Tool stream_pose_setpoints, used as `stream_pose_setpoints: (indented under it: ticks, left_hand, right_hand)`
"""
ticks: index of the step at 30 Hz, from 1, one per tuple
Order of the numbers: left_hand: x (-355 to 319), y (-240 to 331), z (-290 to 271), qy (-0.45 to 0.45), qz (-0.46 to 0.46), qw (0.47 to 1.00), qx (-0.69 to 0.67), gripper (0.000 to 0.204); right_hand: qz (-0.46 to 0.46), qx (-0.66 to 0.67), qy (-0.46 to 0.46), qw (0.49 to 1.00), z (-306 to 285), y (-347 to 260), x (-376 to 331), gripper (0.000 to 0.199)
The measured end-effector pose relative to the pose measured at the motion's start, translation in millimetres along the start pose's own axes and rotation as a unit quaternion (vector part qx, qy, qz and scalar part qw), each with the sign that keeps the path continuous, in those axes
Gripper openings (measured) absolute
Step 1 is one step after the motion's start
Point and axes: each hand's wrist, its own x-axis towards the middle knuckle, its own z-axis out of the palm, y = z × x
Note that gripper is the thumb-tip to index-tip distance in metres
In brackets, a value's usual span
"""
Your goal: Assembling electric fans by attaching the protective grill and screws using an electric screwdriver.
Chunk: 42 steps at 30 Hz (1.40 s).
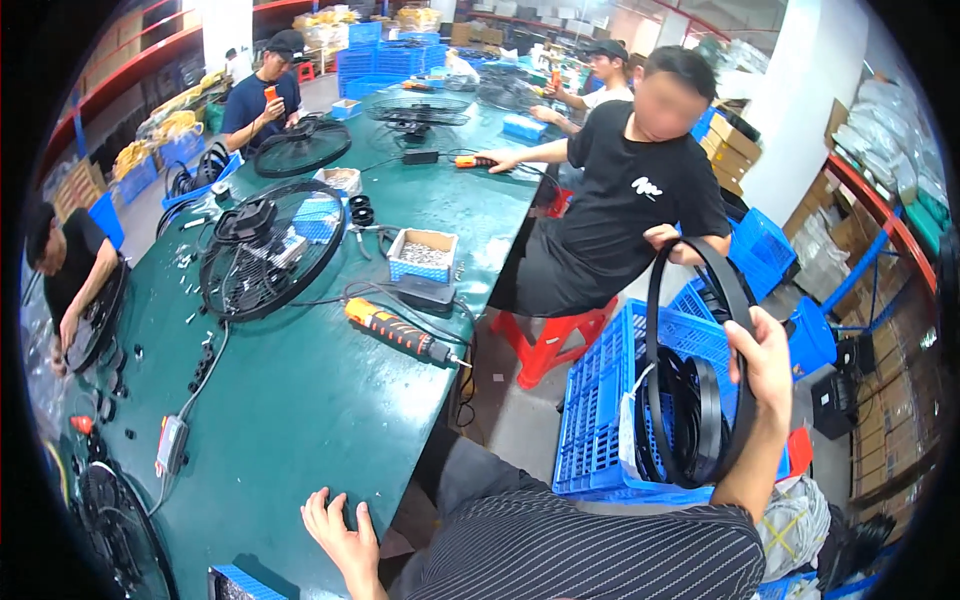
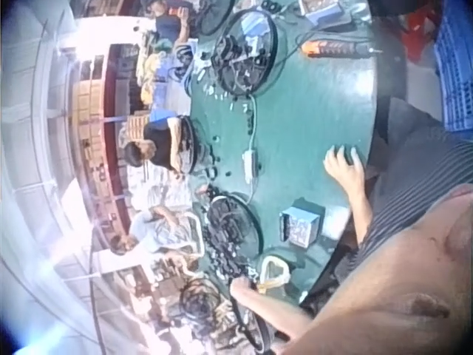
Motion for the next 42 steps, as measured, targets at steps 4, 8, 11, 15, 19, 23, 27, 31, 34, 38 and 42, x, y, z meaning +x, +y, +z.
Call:
stream_pose_setpoints:
  ticks: [4,8,11,15,19,23,27,31,34,38,42]
  left_hand:
    - [0,-4,-6,0.014,-0.009,1.0,-0.01,0.03]
    - [-19,-3,-15,0.132,-0.025,0.989,-0.055,0.032]
    - [-16,9,-35,0.21,-0.053,0.973,-0.083,0.033]
    - [-52,15,-63,0.311,-0.115,0.938,-0.102,0.031]
    - [-107,20,-70,0.336,-0.186,0.923,-0.003,0.027]
    - [-137,23,-67,0.335,-0.278,0.9,0.025,0.026]
    - [-143,17,-70,0.316,-0.308,0.895,0.067,0.024]
    - [-124,-3,-81,0.277,-0.284,0.908,0.131,0.026]
    - [-97,-9,-85,0.226,-0.353,0.906,0.061,0.032]
    - [-77,-23,-78,0.208,-0.371,0.896,0.129,0.039]
    - [-90,-41,-70,0.228,-0.335,0.9,0.161,0.035]
  right_hand:
    - [-0.059,0.065,-0.11,0.99,63,-95,-36,0.028]
    - [-0.442,-0.134,-0.311,0.831,123,-105,-15,0.041]
    - [-0.561,-0.107,-0.45,0.687,203,-103,-37,0.038]
    - [-0.64,-0.064,-0.569,0.512,298,-58,-89,0.024]
    - [-0.679,-0.051,-0.605,0.412,358,28,-148,0.016]
    - [-0.645,-0.007,-0.621,0.444,362,22,-168,0.034]
    - [-0.593,0.137,-0.476,0.635,378,13,-106,0.039]
    - [-0.418,0.006,-0.344,0.841,427,52,-28,0.022]
    - [-0.311,-0.009,-0.33,0.891,454,97,9,0.034]
    - [-0.241,0.075,-0.366,0.896,472,126,19,0.022]
    - [-0.236,0.117,-0.377,0.888,479,134,14,0.015]
